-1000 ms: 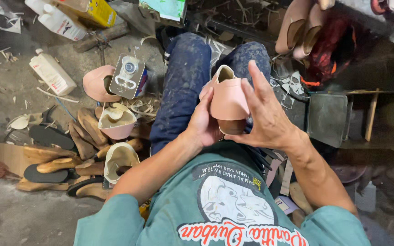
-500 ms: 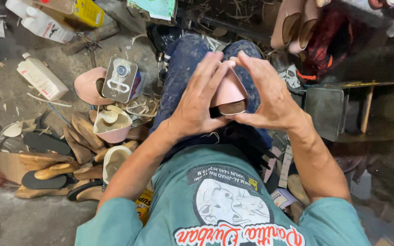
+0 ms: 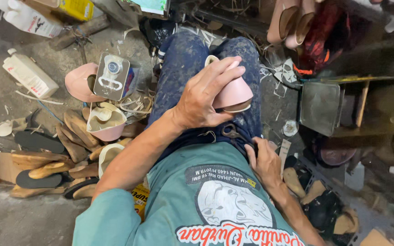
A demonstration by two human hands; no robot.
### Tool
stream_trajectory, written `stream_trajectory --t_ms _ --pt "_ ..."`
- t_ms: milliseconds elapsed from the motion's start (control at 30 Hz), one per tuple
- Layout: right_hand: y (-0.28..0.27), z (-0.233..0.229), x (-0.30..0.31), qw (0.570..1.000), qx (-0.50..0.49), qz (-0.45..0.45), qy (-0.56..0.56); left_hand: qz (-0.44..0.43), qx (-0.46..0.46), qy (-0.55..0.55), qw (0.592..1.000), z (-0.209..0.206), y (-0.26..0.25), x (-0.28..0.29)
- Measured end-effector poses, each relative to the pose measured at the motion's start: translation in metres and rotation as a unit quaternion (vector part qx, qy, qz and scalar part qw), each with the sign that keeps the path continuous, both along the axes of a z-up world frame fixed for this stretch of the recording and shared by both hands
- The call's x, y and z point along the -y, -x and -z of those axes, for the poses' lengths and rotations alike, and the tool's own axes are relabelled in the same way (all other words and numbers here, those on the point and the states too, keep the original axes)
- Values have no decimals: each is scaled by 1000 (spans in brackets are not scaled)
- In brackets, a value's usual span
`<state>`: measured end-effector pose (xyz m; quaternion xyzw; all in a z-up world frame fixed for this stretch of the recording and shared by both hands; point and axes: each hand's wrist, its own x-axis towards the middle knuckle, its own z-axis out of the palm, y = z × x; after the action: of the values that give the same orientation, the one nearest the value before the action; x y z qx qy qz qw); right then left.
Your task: The person is repairing a pink slip-on shoe by hand. They use a hammer to tap a tool along the shoe's edge, likely to secure the sole or upper. The person repeatedly turns the shoe over to work on different sections.
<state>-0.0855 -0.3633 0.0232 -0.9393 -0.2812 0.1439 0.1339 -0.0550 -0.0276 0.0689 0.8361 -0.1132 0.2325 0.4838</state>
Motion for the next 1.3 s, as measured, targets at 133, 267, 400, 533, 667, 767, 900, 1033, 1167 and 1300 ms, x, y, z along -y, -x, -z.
stream_trajectory --t_ms 133,267,400,533,667,767,900,1033,1167,1300 --pt "-19 -3 16 957 -189 187 -121 8 -11 2 1000 -2 -2 5" --pt "-40 -51 3 664 -560 231 -438 5 -4 12 1000 3 -1 11" --pt "-55 -121 -36 924 -360 121 -48 -1 11 -11 1000 0 2 16" --pt "-53 -142 -37 906 -413 58 -65 7 1 -42 999 2 8 23" --pt "-61 -153 -22 878 -476 40 16 31 18 -100 994 2 15 34" --pt "-68 -171 -25 859 -506 47 60 60 40 -131 989 3 20 43" --pt "-78 -189 -30 862 -481 13 160 48 72 -162 983 -1 22 53" --pt "-76 -199 -38 884 -395 -49 245 45 69 -150 985 2 20 51" --pt "-64 -178 -53 952 -284 3 115 37 6 -90 995 4 9 30" --pt "-70 -183 -67 951 -303 31 48 10 -11 -95 995 1 1 19"
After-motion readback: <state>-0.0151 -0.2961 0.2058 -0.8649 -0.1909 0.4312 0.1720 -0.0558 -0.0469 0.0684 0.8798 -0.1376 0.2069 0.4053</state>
